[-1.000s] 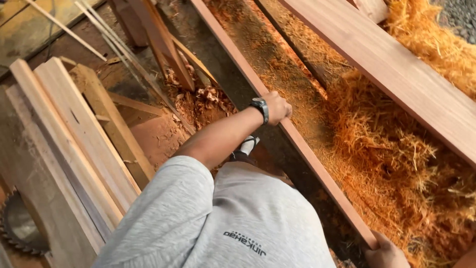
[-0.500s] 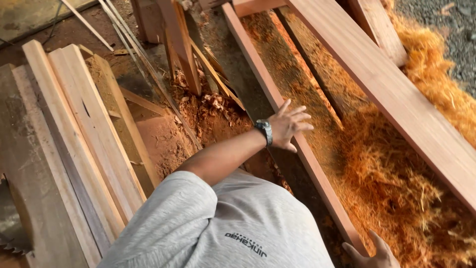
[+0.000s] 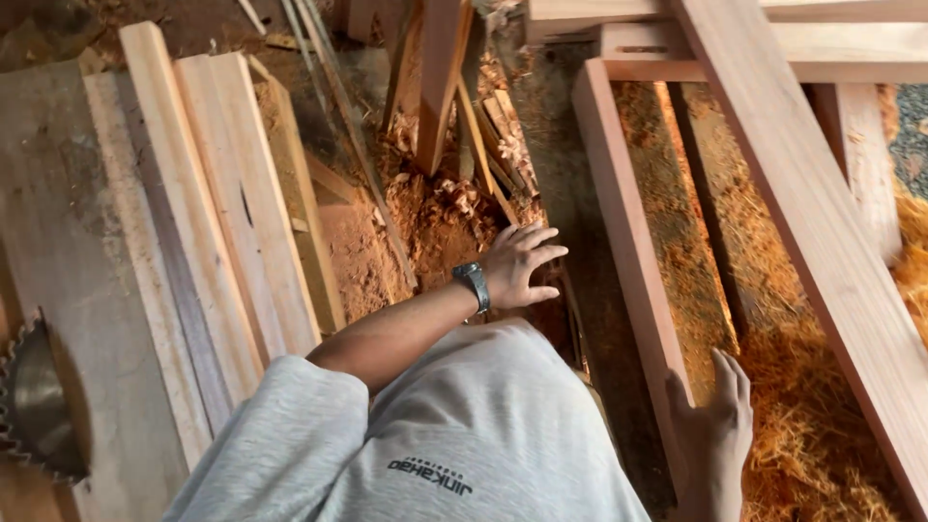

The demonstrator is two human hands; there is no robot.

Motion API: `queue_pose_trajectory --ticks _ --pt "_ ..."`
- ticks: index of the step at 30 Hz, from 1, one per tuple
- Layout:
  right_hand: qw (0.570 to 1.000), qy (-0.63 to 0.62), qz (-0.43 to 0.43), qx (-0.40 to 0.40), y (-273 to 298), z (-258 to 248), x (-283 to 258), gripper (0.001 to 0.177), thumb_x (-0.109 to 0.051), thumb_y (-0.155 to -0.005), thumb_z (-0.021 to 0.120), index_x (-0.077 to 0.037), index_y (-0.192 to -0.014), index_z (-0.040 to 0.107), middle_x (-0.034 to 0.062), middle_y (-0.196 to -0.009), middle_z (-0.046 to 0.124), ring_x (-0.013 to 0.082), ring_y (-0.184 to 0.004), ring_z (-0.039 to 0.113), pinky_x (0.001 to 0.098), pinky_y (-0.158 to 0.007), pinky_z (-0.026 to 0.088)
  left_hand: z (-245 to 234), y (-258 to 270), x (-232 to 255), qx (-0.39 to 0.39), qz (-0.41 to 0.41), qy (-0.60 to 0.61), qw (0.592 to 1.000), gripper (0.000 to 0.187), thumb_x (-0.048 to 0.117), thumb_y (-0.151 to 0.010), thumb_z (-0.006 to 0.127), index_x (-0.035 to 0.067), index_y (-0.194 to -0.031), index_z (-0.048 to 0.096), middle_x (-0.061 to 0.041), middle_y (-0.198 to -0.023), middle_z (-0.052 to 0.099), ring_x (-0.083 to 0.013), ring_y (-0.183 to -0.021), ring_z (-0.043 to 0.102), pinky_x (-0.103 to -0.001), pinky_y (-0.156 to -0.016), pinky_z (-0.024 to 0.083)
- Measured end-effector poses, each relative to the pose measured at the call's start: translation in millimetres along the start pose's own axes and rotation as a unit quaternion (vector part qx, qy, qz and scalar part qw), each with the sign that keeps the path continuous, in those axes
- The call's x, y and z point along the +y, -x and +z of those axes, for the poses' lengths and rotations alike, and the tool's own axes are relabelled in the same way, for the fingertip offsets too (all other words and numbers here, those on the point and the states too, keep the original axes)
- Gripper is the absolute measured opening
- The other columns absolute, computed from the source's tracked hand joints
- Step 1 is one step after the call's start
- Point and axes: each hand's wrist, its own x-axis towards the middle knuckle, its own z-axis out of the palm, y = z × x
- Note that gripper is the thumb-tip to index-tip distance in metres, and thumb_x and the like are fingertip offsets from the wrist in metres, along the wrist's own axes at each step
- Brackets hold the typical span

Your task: The person measures and marks wooden planks using a try square and a pencil. They align the square on the wood, draw lines, and reposition the planks to continue the marking process.

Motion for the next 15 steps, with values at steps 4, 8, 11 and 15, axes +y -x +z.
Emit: queue_pose_trajectory --ticks 4,8,11,15 --pt "0.999 -0.014 -0.043 -0.011 -37 10 -41 0.067 -0.038 -0.088 0.073 -0.006 -0.146 0.062 0.0139 -0.151 0.059 0.0362 -0.131 0.06 0.0588 -0.09 0.054 -24 0 -25 0.008 -0.05 0.014 0.999 0.073 0.052 -0.084 0.078 0.017 -0.145 0.06 -0.017 -0.156 0.051 -0.035 -0.142 0.049 -0.061 -0.109 0.039" --pt "0.996 -0.046 -0.077 0.002 -70 19 -48 0.06 -0.028 -0.087 0.078 -0.005 -0.141 0.065 0.012 -0.146 0.062 0.032 -0.126 0.063 0.0522 -0.095 0.053 -48 -11 -49 0.016 -0.101 0.021 0.995 0.073 0.05 -0.083 0.078 0.017 -0.145 0.059 -0.016 -0.157 0.049 -0.0358 -0.14 0.049 -0.062 -0.112 0.039" --pt "0.988 -0.061 -0.138 0.036 -110 32 -41 0.058 -0.028 -0.089 0.081 -0.001 -0.138 0.067 0.0159 -0.133 0.068 0.0292 -0.11 0.068 0.0476 -0.092 0.054 -65 -25 -70 0.118 -0.126 0.042 0.984 0.07 0.047 -0.079 0.081 0.011 -0.138 0.065 -0.018 -0.147 0.058 -0.0352 -0.131 0.058 -0.055 -0.106 0.05" --pt "0.984 -0.071 -0.161 0.039 -161 36 -49 0.055 -0.025 -0.09 0.083 0.0 -0.137 0.07 0.0164 -0.13 0.07 0.0266 -0.106 0.07 0.0475 -0.086 0.057 -104 -37 -91 0.098 -0.238 0.085 0.963 0.071 0.047 -0.087 0.075 0.015 -0.147 0.056 -0.019 -0.159 0.045 -0.0368 -0.142 0.047 -0.053 -0.115 0.043"
